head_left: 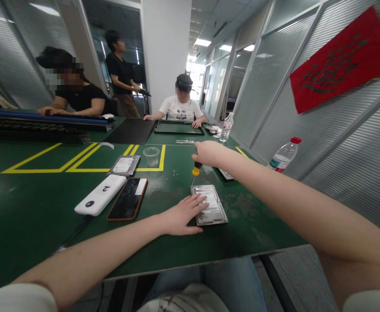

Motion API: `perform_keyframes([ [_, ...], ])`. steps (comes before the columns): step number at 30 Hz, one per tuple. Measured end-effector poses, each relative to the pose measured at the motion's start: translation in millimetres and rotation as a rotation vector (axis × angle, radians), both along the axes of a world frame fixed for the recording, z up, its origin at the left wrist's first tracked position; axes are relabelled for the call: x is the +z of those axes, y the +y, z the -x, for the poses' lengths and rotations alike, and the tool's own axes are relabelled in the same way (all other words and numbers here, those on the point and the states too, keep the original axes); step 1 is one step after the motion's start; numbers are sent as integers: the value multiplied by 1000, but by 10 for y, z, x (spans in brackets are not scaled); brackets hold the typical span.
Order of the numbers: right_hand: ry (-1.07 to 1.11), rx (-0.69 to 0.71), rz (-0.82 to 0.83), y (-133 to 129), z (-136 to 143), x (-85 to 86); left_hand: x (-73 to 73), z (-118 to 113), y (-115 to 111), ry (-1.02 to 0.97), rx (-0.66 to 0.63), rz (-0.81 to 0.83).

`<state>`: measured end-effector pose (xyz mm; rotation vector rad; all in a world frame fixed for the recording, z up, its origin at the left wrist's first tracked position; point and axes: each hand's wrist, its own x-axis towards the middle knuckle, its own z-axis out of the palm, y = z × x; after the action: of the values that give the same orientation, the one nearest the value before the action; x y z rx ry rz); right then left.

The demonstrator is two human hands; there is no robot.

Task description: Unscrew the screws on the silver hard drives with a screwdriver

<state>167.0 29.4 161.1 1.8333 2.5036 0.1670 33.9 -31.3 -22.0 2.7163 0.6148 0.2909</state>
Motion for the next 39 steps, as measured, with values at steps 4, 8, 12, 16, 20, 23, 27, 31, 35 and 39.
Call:
perform_keyframes([
  [4,-116,-27,119,-53,23,63,-1,5,-3,-5,0,-5],
  [8,-91,-112,19,-70,35,26,-14,7,0,-12,-3,-7],
  [12,-80,-5,51,-106,29,30,-18,4,-2,-9,-2,-10],
  [16,-45,-56,66,-107,28,18,-16,1,-1,-3,2,-12],
  [20,-32,-58,-15,-100,24,-38,-9,-3,0,9,5,-14],
  [23,-12,14,13,-110,19,-41,4,-8,-5,29,6,-11],
  [27,-21,-107,33,-117,37,-4,22,-13,-10,48,10,-10],
  [31,-46,-85,40,-121,43,6,12,-9,-6,36,8,-17],
  [35,-4,-66,51,-128,3,-8,-16,-5,2,14,0,-30],
  [39,-23,-160,21,-105,-43,-18,-24,-9,6,17,1,-25],
])
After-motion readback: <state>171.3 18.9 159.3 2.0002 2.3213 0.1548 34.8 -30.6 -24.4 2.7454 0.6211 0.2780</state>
